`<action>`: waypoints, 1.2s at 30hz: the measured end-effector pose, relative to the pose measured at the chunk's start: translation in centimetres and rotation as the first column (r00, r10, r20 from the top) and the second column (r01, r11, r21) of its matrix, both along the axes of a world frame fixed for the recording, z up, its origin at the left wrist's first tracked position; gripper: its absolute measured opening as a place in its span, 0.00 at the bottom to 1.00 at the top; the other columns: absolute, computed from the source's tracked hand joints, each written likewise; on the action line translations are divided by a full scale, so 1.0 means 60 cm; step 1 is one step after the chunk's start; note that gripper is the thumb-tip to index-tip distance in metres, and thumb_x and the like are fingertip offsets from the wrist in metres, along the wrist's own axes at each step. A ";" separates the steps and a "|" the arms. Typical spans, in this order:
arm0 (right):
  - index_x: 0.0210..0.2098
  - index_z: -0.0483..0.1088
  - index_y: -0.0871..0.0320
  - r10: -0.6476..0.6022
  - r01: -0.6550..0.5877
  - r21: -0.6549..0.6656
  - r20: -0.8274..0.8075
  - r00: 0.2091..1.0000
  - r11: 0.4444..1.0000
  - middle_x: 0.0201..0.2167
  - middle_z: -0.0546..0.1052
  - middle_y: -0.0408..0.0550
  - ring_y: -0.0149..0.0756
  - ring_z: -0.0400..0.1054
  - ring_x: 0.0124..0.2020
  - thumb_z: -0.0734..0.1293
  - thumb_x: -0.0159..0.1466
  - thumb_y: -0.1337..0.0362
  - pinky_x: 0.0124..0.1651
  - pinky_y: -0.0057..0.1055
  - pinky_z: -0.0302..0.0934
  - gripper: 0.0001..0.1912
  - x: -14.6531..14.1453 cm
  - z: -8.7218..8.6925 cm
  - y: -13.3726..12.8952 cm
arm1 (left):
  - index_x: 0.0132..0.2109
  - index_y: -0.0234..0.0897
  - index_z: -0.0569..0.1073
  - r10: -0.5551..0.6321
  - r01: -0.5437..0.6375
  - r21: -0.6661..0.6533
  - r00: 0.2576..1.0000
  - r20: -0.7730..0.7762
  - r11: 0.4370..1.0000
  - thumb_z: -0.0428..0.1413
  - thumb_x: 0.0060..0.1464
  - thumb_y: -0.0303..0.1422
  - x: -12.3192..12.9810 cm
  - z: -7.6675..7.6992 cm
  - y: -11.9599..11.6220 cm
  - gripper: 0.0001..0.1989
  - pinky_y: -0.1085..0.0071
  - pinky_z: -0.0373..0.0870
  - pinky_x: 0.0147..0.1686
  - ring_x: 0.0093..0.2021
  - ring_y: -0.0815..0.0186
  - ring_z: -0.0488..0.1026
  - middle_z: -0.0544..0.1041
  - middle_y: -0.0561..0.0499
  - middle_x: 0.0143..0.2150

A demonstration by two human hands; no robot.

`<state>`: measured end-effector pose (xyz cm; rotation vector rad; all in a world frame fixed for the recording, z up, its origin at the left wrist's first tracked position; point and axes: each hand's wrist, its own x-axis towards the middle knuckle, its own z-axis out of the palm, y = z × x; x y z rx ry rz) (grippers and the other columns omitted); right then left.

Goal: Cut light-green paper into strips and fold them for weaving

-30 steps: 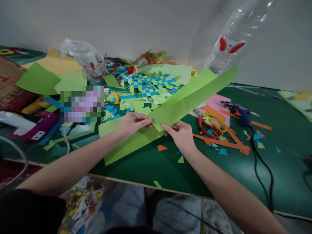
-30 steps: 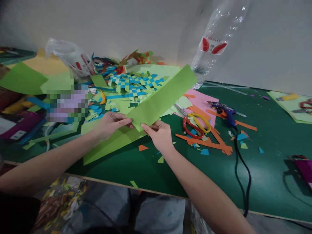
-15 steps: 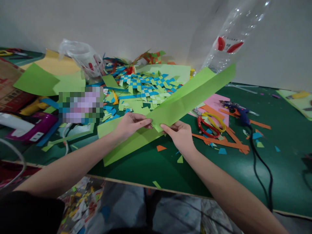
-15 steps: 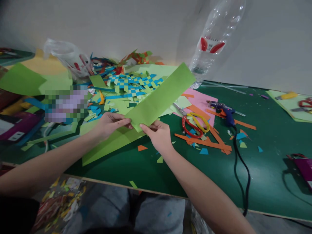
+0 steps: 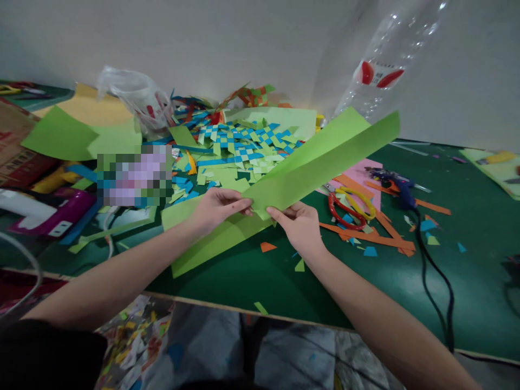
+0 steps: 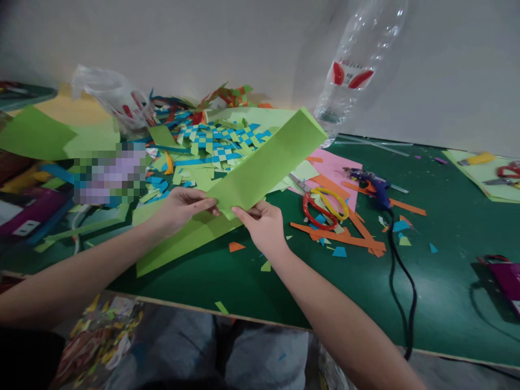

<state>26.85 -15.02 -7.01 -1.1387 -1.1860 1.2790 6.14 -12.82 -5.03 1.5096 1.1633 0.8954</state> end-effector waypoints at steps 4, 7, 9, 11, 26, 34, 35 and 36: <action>0.22 0.73 0.54 -0.078 0.077 0.027 0.072 0.994 0.997 0.22 0.79 0.44 0.38 0.73 0.27 0.77 0.50 0.48 0.34 0.38 0.71 0.18 0.000 0.008 -0.007 | 0.34 0.35 0.78 -0.059 0.060 -0.016 0.997 0.043 0.998 0.66 0.47 0.44 0.005 -0.001 -0.007 0.15 0.72 0.74 0.30 0.28 0.66 0.77 0.81 0.48 0.30; 0.19 0.72 0.53 -0.073 0.066 0.067 0.106 0.992 0.996 0.21 0.78 0.45 0.40 0.75 0.29 0.77 0.51 0.48 0.35 0.39 0.72 0.18 -0.002 0.015 -0.014 | 0.34 0.36 0.78 -0.119 0.119 -0.002 0.993 -0.022 0.993 0.67 0.44 0.44 0.011 -0.005 -0.015 0.17 0.71 0.73 0.29 0.29 0.65 0.76 0.81 0.47 0.31; 0.22 0.76 0.53 -0.030 0.023 0.076 0.096 0.995 0.997 0.25 0.80 0.46 0.43 0.77 0.33 0.77 0.52 0.49 0.37 0.40 0.73 0.15 -0.006 0.019 -0.018 | 0.31 0.36 0.79 -0.149 0.151 0.010 0.981 -0.122 0.988 0.67 0.44 0.44 0.015 -0.007 -0.020 0.15 0.71 0.71 0.28 0.27 0.65 0.75 0.80 0.48 0.28; 0.26 0.78 0.53 0.016 -0.020 0.062 0.064 0.998 0.998 0.27 0.81 0.46 0.44 0.78 0.35 0.77 0.53 0.49 0.38 0.41 0.74 0.14 -0.010 0.020 -0.021 | 0.31 0.37 0.80 -0.165 0.173 0.029 0.970 -0.176 0.985 0.67 0.45 0.45 0.018 -0.009 -0.023 0.15 0.71 0.70 0.27 0.26 0.64 0.74 0.79 0.49 0.26; 0.30 0.79 0.53 0.123 -0.120 0.038 -0.078 0.989 0.992 0.27 0.83 0.45 0.40 0.78 0.31 0.77 0.53 0.51 0.42 0.40 0.74 0.13 -0.011 0.003 -0.014 | 0.28 0.37 0.80 -0.319 0.360 0.098 0.902 -0.291 0.928 0.55 0.59 0.45 0.016 0.004 -0.016 0.20 0.76 0.57 0.19 0.17 0.72 0.65 0.74 0.52 0.18; 0.23 0.76 0.55 0.117 -0.119 -0.029 -0.063 0.991 0.993 0.22 0.77 0.42 0.31 0.68 0.24 0.80 0.47 0.54 0.30 0.32 0.61 0.14 0.008 -0.008 0.013 | 0.29 0.34 0.80 -0.271 0.297 0.016 0.894 -0.358 0.955 0.56 0.58 0.46 0.003 0.000 -0.010 0.21 0.78 0.53 0.17 0.16 0.76 0.60 0.70 0.54 0.17; 0.22 0.75 0.55 0.106 -0.108 -0.040 -0.068 0.992 0.993 0.20 0.75 0.41 0.30 0.65 0.23 0.80 0.46 0.54 0.28 0.31 0.59 0.14 0.007 -0.008 0.014 | 0.29 0.33 0.81 -0.275 0.301 0.015 0.890 -0.364 0.953 0.56 0.58 0.47 0.002 0.000 -0.010 0.21 0.78 0.53 0.17 0.15 0.76 0.59 0.69 0.54 0.16; 0.21 0.75 0.55 0.093 -0.097 -0.051 -0.070 0.993 0.994 0.19 0.73 0.40 0.29 0.62 0.22 0.80 0.46 0.54 0.27 0.31 0.57 0.15 0.007 -0.008 0.014 | 0.29 0.33 0.81 -0.279 0.306 0.018 0.888 -0.366 0.952 0.56 0.58 0.47 0.002 0.000 -0.010 0.22 0.78 0.52 0.17 0.15 0.76 0.58 0.69 0.54 0.16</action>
